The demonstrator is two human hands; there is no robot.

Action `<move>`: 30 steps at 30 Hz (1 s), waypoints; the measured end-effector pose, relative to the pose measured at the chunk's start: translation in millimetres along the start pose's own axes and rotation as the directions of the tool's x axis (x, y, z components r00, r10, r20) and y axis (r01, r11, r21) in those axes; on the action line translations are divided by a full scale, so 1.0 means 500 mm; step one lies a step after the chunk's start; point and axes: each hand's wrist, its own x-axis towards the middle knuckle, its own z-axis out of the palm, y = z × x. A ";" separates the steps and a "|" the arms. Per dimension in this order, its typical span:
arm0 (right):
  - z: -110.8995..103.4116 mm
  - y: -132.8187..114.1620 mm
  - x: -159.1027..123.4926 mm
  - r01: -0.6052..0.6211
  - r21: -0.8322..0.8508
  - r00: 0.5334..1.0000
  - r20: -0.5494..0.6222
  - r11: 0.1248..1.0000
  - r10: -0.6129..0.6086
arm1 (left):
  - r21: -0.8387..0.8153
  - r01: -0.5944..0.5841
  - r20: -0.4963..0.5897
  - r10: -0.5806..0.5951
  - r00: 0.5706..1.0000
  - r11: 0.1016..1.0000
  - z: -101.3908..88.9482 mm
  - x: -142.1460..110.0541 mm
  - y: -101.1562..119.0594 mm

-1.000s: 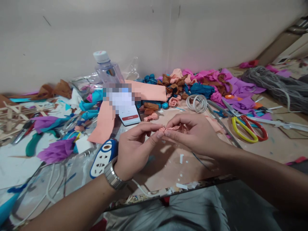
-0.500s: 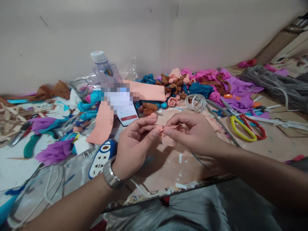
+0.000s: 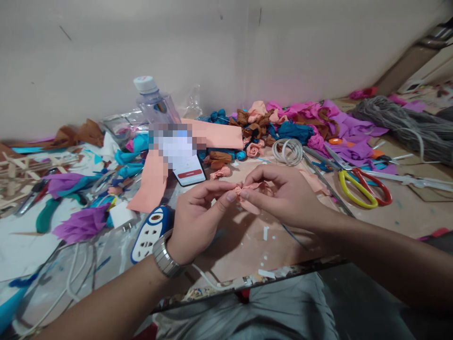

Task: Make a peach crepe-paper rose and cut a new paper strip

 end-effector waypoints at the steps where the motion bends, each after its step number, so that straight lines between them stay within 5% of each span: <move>1: 0.000 -0.001 0.000 -0.002 0.002 1.000 0.002 1.000 0.002 | 0.005 0.001 0.004 -0.001 1.000 1.000 0.001 -0.001 0.001; 19: -0.004 -0.003 0.000 -0.005 -0.027 0.999 0.042 1.000 0.006 | -0.134 0.082 0.003 -0.083 0.997 0.988 0.004 0.002 -0.004; 30: -0.004 -0.003 0.002 0.015 -0.043 0.997 0.075 0.999 -0.012 | 0.097 -0.037 0.034 0.034 0.999 0.995 -0.001 -0.001 0.001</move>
